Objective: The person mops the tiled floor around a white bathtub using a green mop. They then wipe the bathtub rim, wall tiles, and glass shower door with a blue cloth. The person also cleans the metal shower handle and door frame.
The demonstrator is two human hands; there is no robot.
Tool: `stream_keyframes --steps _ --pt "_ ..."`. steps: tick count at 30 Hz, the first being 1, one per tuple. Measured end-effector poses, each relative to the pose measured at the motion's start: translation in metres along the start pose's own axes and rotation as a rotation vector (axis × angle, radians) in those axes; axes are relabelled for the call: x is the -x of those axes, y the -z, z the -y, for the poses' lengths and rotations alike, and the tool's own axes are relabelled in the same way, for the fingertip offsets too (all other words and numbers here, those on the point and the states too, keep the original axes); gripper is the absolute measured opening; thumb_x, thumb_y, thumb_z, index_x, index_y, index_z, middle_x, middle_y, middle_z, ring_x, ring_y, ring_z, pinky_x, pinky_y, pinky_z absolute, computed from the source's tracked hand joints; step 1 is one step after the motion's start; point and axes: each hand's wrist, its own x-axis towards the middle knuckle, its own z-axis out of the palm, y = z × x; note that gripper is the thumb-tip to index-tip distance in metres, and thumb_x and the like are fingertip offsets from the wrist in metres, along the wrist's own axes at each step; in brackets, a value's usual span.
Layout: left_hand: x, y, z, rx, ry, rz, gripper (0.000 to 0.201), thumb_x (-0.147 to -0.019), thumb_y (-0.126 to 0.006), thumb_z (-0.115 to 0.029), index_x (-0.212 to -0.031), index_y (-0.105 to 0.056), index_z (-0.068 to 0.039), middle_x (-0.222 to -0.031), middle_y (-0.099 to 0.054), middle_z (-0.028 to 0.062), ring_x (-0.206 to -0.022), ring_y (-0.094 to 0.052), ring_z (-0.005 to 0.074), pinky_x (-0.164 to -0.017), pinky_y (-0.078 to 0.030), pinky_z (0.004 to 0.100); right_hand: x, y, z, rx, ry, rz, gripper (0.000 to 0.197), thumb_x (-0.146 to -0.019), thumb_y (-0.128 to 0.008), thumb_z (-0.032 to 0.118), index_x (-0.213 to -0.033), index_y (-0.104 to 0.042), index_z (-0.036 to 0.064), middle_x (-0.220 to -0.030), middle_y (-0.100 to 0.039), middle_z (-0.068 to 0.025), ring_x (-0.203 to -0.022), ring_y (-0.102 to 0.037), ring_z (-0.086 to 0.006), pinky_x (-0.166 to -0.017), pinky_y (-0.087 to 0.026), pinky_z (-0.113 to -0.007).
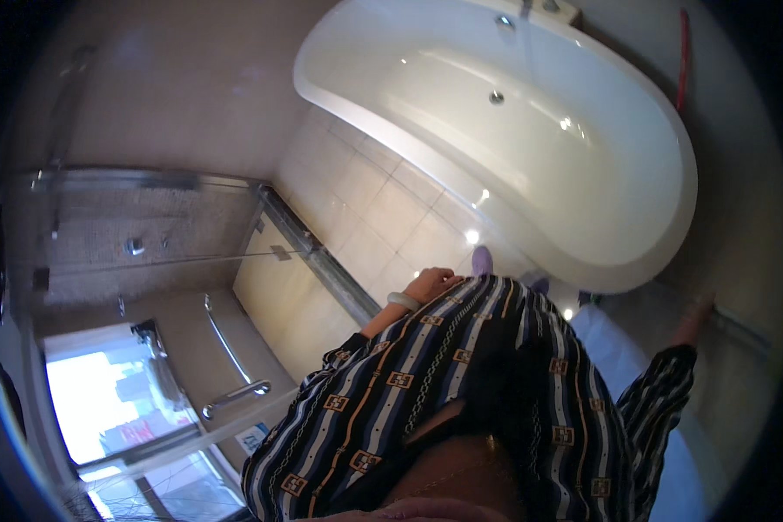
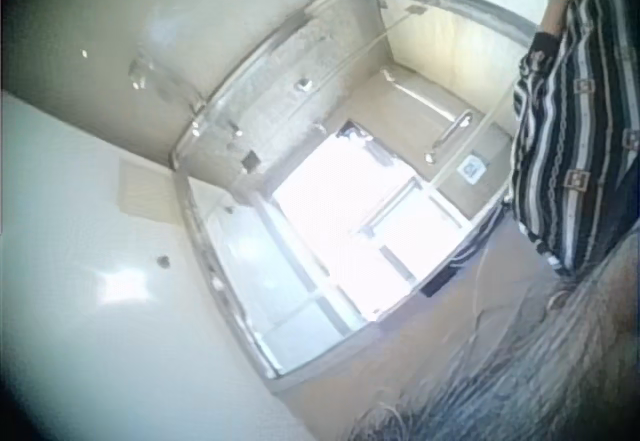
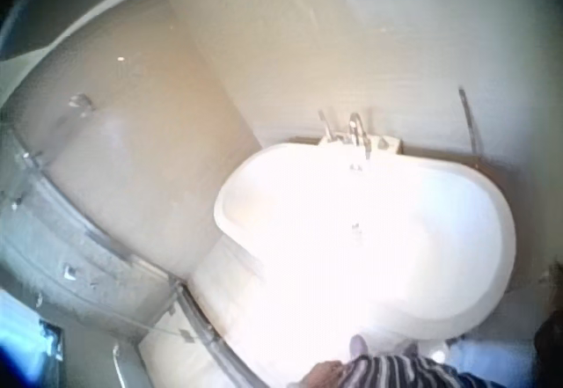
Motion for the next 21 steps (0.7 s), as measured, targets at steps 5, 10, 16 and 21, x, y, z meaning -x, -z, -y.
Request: stream_keyframes --steps 5,10,16,21 --pt "0.002 -0.015 -0.007 -0.06 0.005 0.058 0.042 -0.093 -0.055 -0.042 -0.091 -0.068 -0.002 -0.077 -0.066 0.0222 -0.075 -0.065 0.0379 -0.069 -0.05 0.0428 -0.076 0.036 -0.114 0.688 0.169 -0.021 0.066 -0.08 -0.065 0.014 -0.139 -0.038 0.0026 -0.131 -0.051 -0.0204 -0.121 -0.049 -0.0349 -0.1 -0.04 -0.043" --pt "0.0 -0.014 -0.017 -0.189 0.051 0.218 0.04 -0.094 -0.055 -0.04 -0.094 -0.067 -0.002 -0.082 -0.066 0.0227 -0.08 -0.066 0.0379 -0.07 -0.05 0.0421 -0.045 0.009 -0.064 0.013 -0.069 -0.069 0.062 -0.077 -0.071 0.02 -0.132 -0.046 0.0048 -0.124 -0.054 -0.0152 -0.114 -0.052 -0.0296 -0.093 -0.045 -0.04" --pt "-0.04 -0.01 -0.007 -0.211 -0.157 0.342 0.033 -0.094 -0.057 -0.033 -0.088 -0.062 -0.002 -0.073 -0.065 0.0197 -0.067 -0.064 0.0329 -0.061 -0.048 0.0406 0.025 0.012 0.023 -0.703 -0.36 -0.223 0.054 -0.078 -0.074 0.033 -0.123 -0.055 0.0095 -0.118 -0.057 -0.0052 -0.106 -0.055 -0.0197 -0.085 -0.051 -0.033" --pt "-0.098 0.008 -0.032 -0.43 -0.258 0.583 0.031 -0.093 -0.057 -0.034 -0.087 -0.061 -0.004 -0.067 -0.063 0.021 -0.066 -0.064 0.0386 -0.059 -0.049 0.045 0.098 -0.015 -0.042 -0.717 -0.418 -0.375 0.045 -0.08 -0.07 0.044 -0.107 -0.065 0.0083 -0.098 -0.061 0.0003 -0.087 -0.059 -0.0131 -0.075 -0.053 -0.03"
